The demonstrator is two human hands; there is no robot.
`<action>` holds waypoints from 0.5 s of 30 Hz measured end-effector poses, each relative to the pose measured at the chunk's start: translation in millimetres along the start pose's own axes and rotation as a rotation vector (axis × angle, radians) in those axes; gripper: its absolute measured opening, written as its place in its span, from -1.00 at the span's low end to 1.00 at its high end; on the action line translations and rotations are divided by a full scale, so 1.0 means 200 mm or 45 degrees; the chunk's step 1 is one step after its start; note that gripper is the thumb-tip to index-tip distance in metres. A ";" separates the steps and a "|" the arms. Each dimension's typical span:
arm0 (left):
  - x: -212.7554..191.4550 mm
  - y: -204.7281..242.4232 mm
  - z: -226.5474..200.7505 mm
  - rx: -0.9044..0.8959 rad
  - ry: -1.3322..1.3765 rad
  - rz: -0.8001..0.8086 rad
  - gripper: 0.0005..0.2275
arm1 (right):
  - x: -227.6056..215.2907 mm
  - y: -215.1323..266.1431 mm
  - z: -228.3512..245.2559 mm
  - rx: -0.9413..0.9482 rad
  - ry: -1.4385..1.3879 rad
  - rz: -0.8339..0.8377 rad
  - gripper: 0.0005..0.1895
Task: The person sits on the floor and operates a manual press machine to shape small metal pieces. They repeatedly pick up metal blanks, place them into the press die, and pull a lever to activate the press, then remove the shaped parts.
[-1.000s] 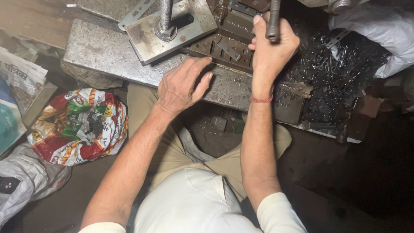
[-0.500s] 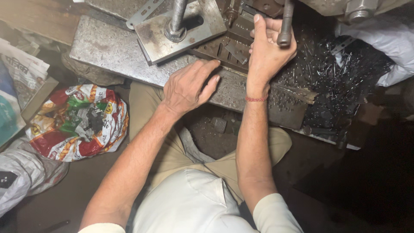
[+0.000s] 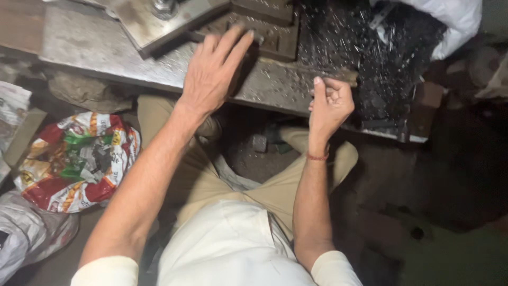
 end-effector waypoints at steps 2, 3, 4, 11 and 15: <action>0.07 -0.06 -0.02 0.043 -0.175 0.022 -0.51 | -0.11 -0.06 -0.04 -0.032 -0.017 -0.002 -0.88; 0.10 -0.10 -0.02 0.064 -0.227 0.046 -0.54 | -0.14 -0.10 -0.01 -0.122 0.026 -0.001 -0.90; 0.12 -0.11 -0.02 0.078 -0.275 0.077 -0.57 | -0.16 -0.13 0.01 -0.203 0.076 0.003 -0.92; -0.05 -0.06 -0.10 0.051 -0.095 0.081 -0.74 | -0.06 -0.41 0.12 -0.684 0.999 0.111 -0.80; -0.32 0.26 -0.12 -0.321 0.165 -0.051 -0.76 | -0.06 -0.52 -0.03 -0.600 1.111 0.232 -0.85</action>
Point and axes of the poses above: each hand's wrist, its own y-axis away from the middle knuckle, its own x-axis out of the palm, z = x × y, the point moved 8 cm from there along -y, towards the middle knuckle, and after that the axes turned 3 degrees about x, right-handed, at the moved point
